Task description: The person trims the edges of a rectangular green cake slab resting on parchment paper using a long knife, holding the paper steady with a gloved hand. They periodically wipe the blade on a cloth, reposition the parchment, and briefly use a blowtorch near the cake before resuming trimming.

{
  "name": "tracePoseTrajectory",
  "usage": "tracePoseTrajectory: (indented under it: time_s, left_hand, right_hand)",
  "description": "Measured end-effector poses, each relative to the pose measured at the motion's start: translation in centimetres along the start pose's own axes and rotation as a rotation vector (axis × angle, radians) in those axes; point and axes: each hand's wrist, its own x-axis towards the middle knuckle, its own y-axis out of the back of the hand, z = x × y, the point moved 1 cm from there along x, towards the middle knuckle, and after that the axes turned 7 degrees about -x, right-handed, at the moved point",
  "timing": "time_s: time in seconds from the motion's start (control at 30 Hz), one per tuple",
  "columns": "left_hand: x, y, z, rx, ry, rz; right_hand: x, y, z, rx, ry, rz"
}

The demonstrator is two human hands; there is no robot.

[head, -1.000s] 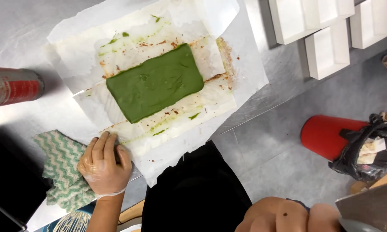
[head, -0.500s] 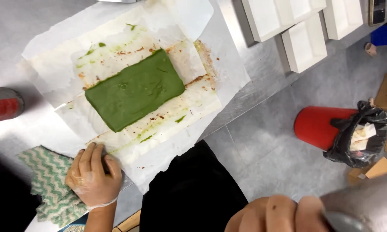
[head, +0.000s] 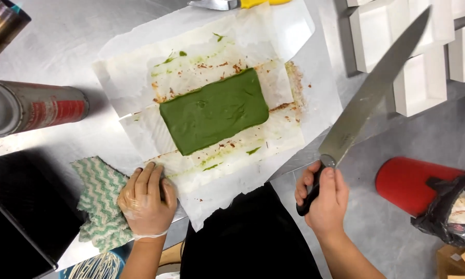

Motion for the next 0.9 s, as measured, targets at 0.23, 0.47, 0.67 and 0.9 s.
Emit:
tracePoseTrajectory:
  time_s: [0.23,0.47,0.67,0.9]
  left_hand:
    - [0.3,0.2,0.0,-0.014,0.003,0.005]
    - [0.5,0.1,0.0,-0.019,0.009,-0.015]
    - [0.3,-0.1,-0.2,-0.014,0.018,-0.034]
    - [0.1,-0.4,-0.5,0.001,0.022,-0.056]
  right_hand:
    - [4.5,1.9,5.1,-0.317,0.209,-0.034]
    - [6.5,2.8,6.5,-0.45,0.304,-0.069]
    - [7.2,3.2,7.0,-0.368,0.289,-0.102]
    - [6.9,3.1,7.1,-0.413,0.343,-0.119]
